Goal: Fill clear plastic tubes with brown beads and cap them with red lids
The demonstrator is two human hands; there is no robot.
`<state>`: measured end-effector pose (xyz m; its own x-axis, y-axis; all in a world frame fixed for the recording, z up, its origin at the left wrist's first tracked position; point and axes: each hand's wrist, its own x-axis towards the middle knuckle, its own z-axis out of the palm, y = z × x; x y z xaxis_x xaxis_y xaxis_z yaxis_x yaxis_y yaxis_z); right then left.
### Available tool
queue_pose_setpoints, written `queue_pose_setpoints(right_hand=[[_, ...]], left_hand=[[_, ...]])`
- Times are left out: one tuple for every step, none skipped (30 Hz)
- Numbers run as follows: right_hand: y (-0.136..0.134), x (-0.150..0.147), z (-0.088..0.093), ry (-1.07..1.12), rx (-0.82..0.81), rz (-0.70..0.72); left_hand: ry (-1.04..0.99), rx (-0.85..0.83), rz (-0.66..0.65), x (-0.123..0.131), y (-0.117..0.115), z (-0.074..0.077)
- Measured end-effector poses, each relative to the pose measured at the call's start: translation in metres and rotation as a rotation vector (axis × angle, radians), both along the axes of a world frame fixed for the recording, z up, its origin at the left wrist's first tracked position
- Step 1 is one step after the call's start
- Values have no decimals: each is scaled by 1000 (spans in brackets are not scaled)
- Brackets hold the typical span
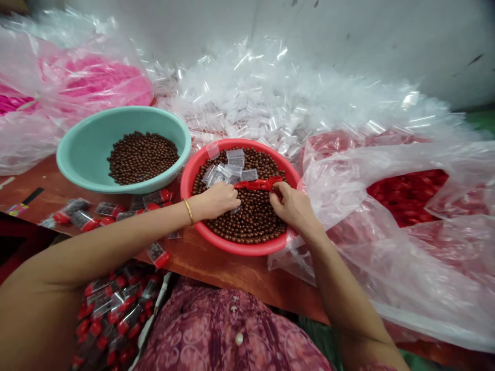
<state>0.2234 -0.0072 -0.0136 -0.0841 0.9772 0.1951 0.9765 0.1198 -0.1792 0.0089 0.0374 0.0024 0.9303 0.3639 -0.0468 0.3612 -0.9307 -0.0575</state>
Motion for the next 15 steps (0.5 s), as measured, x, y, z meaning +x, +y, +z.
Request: queue_pose_setpoints(right_hand=[[-1,1,0,38,15,1],[-1,2,-1,76,29,1],[-2,3,-1,113,39,2],[-2,4,-1,147,46,4],[-2,4,-1,177,49,8],[-3,4,0,201,48,13],[-3,4,0,220,46,21],[-3,4,0,234,42,29],[-2,4,1,245,38,37],[-2,3,1,253,35,44],[-2,3,1,259,34,49],[-2,3,2,266,32,52],[-3,3,2,273,30,52],[-3,3,2,281,28,48],[-3,3,2,293,25,41]], left_hand=[[38,-5,-21,4,4,-2],[75,-5,-33,5,5,-3],[109,-3,-33,6,5,-3],[146,-4,-18,6,2,-3],[186,-8,12,5,-1,-2],[223,-14,51,5,-5,-1],[253,-24,88,5,-9,-1],[273,-37,118,7,-12,-1],[280,-54,135,10,-14,-2],[272,-73,138,14,-15,-4],[257,-96,128,19,-16,-6],[242,-122,113,25,-15,-9],[223,-151,101,31,-13,-12],[201,-181,107,37,-11,-15],[173,-215,136,42,-8,-18]])
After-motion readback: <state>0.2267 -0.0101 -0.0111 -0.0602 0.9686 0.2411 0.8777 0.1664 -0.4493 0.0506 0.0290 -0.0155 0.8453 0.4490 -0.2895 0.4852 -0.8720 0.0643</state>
